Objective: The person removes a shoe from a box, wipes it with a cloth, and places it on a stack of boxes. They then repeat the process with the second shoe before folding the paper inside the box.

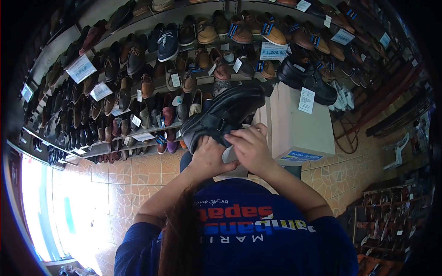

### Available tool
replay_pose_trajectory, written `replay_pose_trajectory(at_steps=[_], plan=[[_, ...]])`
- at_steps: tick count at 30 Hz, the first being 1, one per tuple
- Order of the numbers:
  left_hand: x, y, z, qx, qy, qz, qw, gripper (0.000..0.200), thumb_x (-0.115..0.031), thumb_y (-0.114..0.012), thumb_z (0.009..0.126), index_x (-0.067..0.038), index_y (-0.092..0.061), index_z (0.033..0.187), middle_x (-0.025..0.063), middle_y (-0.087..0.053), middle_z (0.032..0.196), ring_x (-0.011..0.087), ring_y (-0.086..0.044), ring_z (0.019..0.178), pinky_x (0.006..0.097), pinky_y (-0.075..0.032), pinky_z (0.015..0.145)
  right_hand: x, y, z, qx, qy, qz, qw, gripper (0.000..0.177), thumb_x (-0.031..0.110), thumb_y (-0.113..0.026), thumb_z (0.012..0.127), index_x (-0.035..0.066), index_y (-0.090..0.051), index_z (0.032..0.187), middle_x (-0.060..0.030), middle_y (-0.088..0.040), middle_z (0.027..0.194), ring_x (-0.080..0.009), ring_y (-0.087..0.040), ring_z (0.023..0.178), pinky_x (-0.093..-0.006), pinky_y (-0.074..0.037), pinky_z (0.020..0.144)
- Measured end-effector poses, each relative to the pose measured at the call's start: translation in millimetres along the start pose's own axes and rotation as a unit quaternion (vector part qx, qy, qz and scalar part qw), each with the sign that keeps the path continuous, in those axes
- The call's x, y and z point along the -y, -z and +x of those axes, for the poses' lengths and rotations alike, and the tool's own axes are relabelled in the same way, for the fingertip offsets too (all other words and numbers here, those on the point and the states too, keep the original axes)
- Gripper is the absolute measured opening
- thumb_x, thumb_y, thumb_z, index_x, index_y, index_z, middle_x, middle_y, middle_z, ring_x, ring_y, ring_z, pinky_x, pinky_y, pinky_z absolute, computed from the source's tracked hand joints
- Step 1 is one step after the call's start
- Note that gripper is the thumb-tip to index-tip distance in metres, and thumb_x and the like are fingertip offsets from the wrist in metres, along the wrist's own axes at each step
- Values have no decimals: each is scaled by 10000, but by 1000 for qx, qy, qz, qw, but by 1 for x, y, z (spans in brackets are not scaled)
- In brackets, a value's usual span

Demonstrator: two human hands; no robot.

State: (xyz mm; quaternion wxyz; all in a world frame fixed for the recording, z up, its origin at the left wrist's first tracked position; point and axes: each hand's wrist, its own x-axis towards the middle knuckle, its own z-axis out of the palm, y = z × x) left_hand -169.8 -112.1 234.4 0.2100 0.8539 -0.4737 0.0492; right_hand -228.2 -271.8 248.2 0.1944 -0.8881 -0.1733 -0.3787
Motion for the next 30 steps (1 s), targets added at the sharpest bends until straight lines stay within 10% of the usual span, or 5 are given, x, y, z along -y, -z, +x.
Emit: replay_pose_trajectory(at_steps=[17, 30], plan=[[5, -22, -5, 35, -67, 6, 997, 570, -480, -665, 687, 26, -635, 950, 214, -509, 1029, 337, -472, 1017, 400, -376, 927, -3, -16, 23, 45, 86, -2, 995, 251, 74, -568, 701, 114, -659, 932, 8, -606, 922, -168, -544, 818, -420, -310, 842], [9, -7, -1, 32, -61, -101, 993, 669, -543, -649, 703, 40, -609, 1029, 266, -438, 1176, 396, -378, 1130, 486, -242, 1006, -31, -2, -8, -20, -49, -50, 997, 297, 14, -591, 679, 108, -663, 952, -16, -631, 939, -184, -566, 779, -383, -329, 814]])
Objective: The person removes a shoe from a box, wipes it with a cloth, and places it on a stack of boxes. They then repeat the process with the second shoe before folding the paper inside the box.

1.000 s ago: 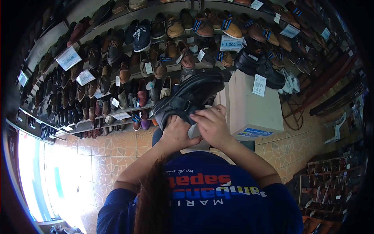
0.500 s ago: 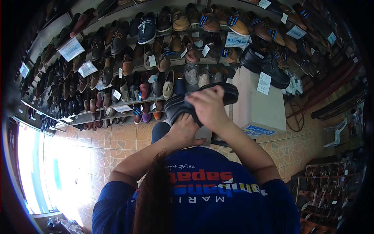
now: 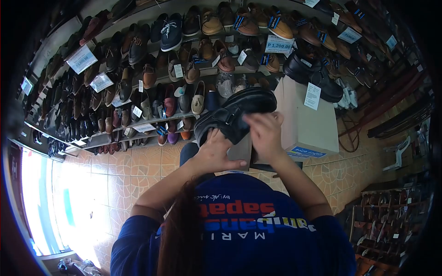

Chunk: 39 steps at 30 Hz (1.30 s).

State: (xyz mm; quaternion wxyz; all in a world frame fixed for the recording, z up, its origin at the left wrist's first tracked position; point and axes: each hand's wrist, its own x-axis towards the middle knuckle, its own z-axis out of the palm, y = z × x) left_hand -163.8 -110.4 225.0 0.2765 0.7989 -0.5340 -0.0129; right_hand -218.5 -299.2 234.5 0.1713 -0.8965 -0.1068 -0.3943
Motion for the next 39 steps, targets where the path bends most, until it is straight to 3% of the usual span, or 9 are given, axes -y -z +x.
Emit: replay_pose_trajectory(at_steps=[6, 9, 11, 17, 21, 24, 28, 31, 39], plan=[[15, -3, -4, 60, 46, -79, 994, 730, -615, -471, 805, 44, -583, 1097, 290, -376, 1248, 448, -289, 1213, 517, -169, 1045, 19, 3, -7, 8, 33, 42, 999, 301, 1, -582, 682, 105, -663, 952, -28, -622, 902, -198, -555, 773, -382, -321, 817], [10, -12, 0, -55, -1, -154, 987, 784, -655, -310, 847, 52, -569, 1067, 299, -375, 1219, 446, -312, 1174, 528, -191, 1016, -7, -3, 2, -23, -49, 8, 999, 299, 18, -594, 684, 116, -663, 958, -11, -604, 919, -195, -539, 769, -392, -317, 835], [15, -11, 1, -53, 11, -183, 982, 817, -651, -216, 872, 57, -545, 1111, 302, -372, 1216, 445, -309, 1178, 521, -181, 1022, 9, -1, 3, -22, 13, 32, 999, 274, 11, -589, 698, 116, -664, 940, -12, -610, 917, -196, -543, 761, -387, -315, 820], [6, -7, 3, -104, 16, -227, 968, 814, -645, -191, 882, 64, -547, 1064, 285, -388, 1159, 414, -337, 1124, 502, -197, 999, -4, -7, 10, -66, -48, 22, 996, 321, -14, -579, 682, 124, -669, 957, -13, -632, 895, -190, -554, 744, -371, -332, 775], [17, -19, 1, -127, 23, -174, 976, 827, -663, -200, 872, 57, -541, 1094, 273, -423, 1114, 410, -369, 1073, 513, -225, 968, 27, 0, 8, 28, 77, 90, 993, 268, 22, -590, 692, 122, -669, 927, -17, -642, 902, -186, -557, 792, -371, -325, 806], [15, -9, 1, -40, 14, -74, 996, 838, -682, -215, 857, 53, -535, 1098, 274, -449, 1071, 426, -380, 1042, 522, -236, 949, 14, -4, 24, 37, 17, 55, 998, 247, 54, -596, 691, 125, -670, 916, 1, -631, 929, -173, -553, 807, -378, -321, 839], [13, -12, 2, 2, 18, -45, 999, 825, -693, -243, 840, 41, -568, 1036, 273, -455, 988, 408, -396, 989, 507, -269, 920, 27, -5, 27, 94, 143, 111, 979, 207, 97, -607, 690, 123, -673, 884, 19, -643, 888, -156, -555, 797, -385, -314, 841], [23, -9, -3, 51, 16, -22, 998, 821, -686, -238, 848, 40, -558, 1059, 289, -454, 1063, 428, -383, 1047, 518, -264, 942, 6, 3, 16, 143, 114, 100, 978, 197, 125, -599, 685, 123, -673, 867, 30, -645, 912, -155, -552, 815, -386, -301, 851], [21, -23, -1, -77, 18, -145, 986, 821, -648, -168, 884, 64, -545, 1043, 284, -400, 1178, 415, -361, 1121, 492, -243, 985, 10, -14, 20, 68, 124, 101, 985, 237, 57, -611, 666, 121, -669, 886, 19, -632, 923, -149, -552, 834, -401, -306, 847]])
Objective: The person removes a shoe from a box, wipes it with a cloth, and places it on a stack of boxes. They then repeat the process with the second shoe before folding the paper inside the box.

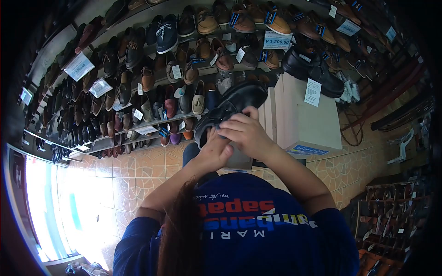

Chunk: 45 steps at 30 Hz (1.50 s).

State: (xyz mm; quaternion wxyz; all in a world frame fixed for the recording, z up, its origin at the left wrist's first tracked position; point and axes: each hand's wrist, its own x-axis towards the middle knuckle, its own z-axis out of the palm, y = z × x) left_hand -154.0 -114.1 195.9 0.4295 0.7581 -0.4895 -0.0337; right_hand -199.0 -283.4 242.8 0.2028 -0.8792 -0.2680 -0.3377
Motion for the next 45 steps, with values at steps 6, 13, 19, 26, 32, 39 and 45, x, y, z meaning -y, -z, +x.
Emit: replay_pose_trajectory(at_steps=[6, 13, 19, 26, 32, 39, 45], plan=[[0, -4, 6, -12, 146, -297, 944, 969, -716, -26, 829, 67, -510, 1135, 217, -476, 1201, 301, -412, 1155, 370, -248, 1027, -9, 0, -12, -147, -144, -39, 978, 294, -63, -598, 683, 123, -674, 897, -21, -627, 876, -201, -554, 746, -366, -343, 793], [-14, 2, 8, -18, 242, -539, 807, 1060, -816, -105, 748, 57, -397, 1274, 156, -423, 1324, 238, -365, 1242, 345, -215, 1068, 3, 2, -12, -152, -171, -60, 972, 286, -51, -602, 678, 87, -647, 924, -67, -613, 868, -238, -558, 846, -358, -375, 784], [-26, 13, 23, -29, 197, -613, 765, 883, -773, -195, 790, -38, -554, 1123, 156, -474, 1277, 268, -401, 1209, 378, -240, 1055, -1, -6, -13, -192, -265, -14, 945, 275, -46, -569, 699, 74, -604, 944, -100, -606, 941, -274, -551, 919, -359, -388, 836], [-10, 10, 18, 27, 177, -592, 786, 1013, -785, -192, 776, 56, -358, 1315, 141, -359, 1397, 237, -334, 1283, 347, -199, 1087, -54, 4, 15, -285, -346, -11, 894, 266, -14, -571, 698, 106, -610, 932, -59, -599, 918, -255, -562, 886, -390, -334, 822], [24, 17, 16, 7, 203, -687, 698, 1022, -810, -226, 744, 38, -387, 1290, 131, -436, 1318, 227, -402, 1220, 339, -250, 1059, 9, -26, -22, -177, -257, 8, 950, 266, -15, -568, 698, 107, -626, 926, -56, -604, 892, -239, -563, 872, -390, -347, 795], [-14, 27, 41, 37, 160, -698, 697, 1068, -862, -219, 681, -6, -370, 1301, 105, -470, 1276, 216, -426, 1191, 330, -292, 1027, 7, -13, -3, -171, -180, -22, 968, 278, 17, -600, 684, 118, -635, 941, -36, -611, 863, -225, -569, 803, -400, -336, 774], [-11, 13, 28, 69, 206, -705, 675, 1076, -878, -218, 656, -23, -356, 1295, 90, -485, 1200, 194, -456, 1114, 304, -337, 958, -16, -7, -4, -168, -198, -40, 965, 297, 3, -585, 685, 140, -650, 940, -6, -600, 836, -208, -571, 774, -405, -325, 807]])
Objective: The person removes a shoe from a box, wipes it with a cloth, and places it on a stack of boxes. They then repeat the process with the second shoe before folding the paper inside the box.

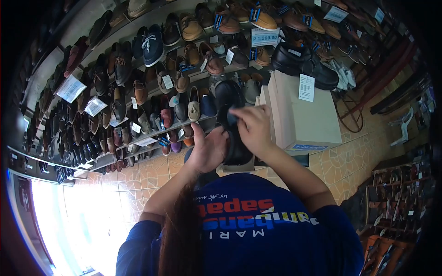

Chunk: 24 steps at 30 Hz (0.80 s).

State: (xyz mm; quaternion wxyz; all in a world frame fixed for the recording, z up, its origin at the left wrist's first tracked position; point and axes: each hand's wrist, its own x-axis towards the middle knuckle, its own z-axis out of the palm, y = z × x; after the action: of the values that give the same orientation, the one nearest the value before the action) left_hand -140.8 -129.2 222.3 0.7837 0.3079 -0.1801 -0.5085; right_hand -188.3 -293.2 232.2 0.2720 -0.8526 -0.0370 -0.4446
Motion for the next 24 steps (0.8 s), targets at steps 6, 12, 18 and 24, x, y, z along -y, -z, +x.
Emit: replay_pose_trajectory(at_steps=[6, 12, 18, 24], plan=[[-13, -6, -1, -12, 0, -20, 1000, 1065, -888, -220, 640, -30, -391, 1246, 78, -497, 1100, 178, -490, 1009, 292, -388, 871, 22, 15, -23, 99, 147, 13, 984, 247, 75, -577, 700, 144, -646, 927, 15, -574, 902, -185, -549, 821, -432, -311, 858], [-12, -7, 7, 34, 4, 28, 999, 1090, -889, -231, 634, -8, -389, 1257, 108, -486, 1204, 211, -472, 1104, 306, -364, 948, 6, 12, 8, 24, 44, 9, 999, 270, 27, -577, 686, 152, -646, 916, 27, -591, 922, -165, -549, 805, -416, -317, 861], [-16, -14, 2, -16, -19, 43, 999, 1016, -866, -222, 670, -37, -409, 1227, 89, -503, 1169, 184, -478, 1046, 321, -373, 902, 13, 15, -19, 72, 87, -6, 994, 287, 12, -585, 677, 147, -648, 923, 9, -600, 942, -185, -557, 804, -418, -320, 853], [-6, 2, 14, 21, 11, 11, 1000, 1064, -877, -252, 645, -34, -368, 1283, 90, -481, 1202, 199, -469, 1096, 336, -357, 945, 13, 14, -4, 69, 100, -6, 993, 282, 34, -576, 687, 148, -648, 935, -2, -582, 933, -203, -527, 799, -422, -318, 856]])
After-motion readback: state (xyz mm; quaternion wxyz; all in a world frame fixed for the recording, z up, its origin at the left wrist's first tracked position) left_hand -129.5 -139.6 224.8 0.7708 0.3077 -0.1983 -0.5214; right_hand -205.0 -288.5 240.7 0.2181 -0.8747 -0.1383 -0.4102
